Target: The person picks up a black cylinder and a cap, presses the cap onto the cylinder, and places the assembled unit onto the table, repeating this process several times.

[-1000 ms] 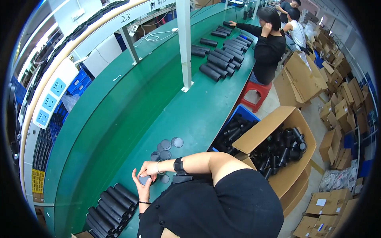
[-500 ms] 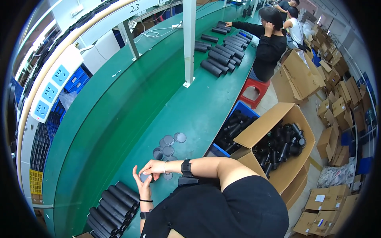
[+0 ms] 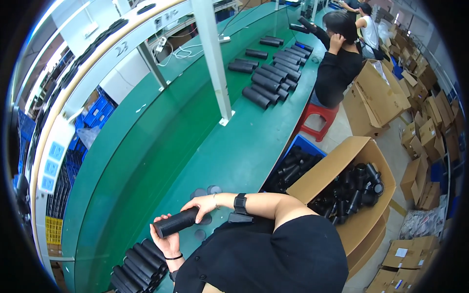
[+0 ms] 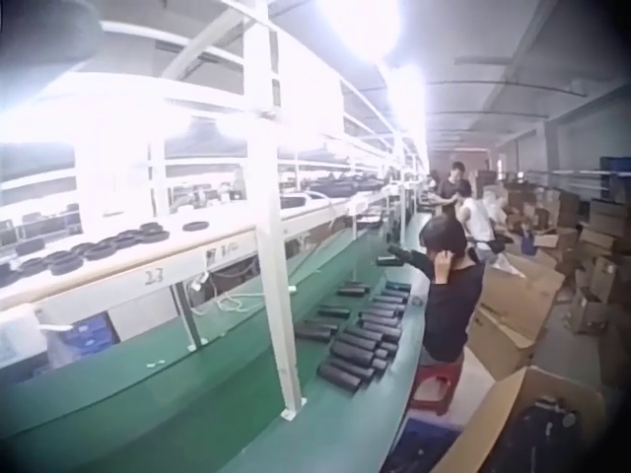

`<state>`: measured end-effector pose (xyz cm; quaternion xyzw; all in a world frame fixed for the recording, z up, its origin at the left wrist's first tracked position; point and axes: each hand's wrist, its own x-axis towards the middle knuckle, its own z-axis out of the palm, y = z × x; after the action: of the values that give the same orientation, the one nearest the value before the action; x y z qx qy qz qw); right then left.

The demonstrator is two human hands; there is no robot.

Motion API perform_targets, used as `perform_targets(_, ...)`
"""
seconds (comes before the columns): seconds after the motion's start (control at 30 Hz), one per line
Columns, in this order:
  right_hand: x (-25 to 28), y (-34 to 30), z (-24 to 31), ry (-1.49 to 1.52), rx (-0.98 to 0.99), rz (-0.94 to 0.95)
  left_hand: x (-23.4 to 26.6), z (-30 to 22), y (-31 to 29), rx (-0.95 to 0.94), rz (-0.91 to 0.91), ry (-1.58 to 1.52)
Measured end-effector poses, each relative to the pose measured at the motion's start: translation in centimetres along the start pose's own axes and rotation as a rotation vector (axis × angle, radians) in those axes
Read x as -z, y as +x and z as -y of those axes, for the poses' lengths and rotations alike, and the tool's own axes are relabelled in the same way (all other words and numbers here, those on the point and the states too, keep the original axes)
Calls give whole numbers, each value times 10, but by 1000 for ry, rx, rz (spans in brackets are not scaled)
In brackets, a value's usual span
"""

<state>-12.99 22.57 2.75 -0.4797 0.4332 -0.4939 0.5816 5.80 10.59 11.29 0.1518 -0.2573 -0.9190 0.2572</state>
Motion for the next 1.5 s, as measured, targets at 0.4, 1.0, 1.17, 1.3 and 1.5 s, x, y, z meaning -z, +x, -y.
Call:
perform_targets(0.4,82,-89,-13,156,-11,-134,-38,93,66,83,0,98)
perform_targets(1.0,300,-28,-41,-111,-132,-940,4,103,40,82,-543,303)
perform_targets(1.17,326,25,-37,-650,-294,-1132,1,98,41,69,-580,344)
perform_targets(1.3,322,44,-38,-764,-344,-1083,-3,94,43,53,-591,386)
perform_targets(1.5,310,34,-32,-817,-415,-1091,2,93,41,68,-612,406)
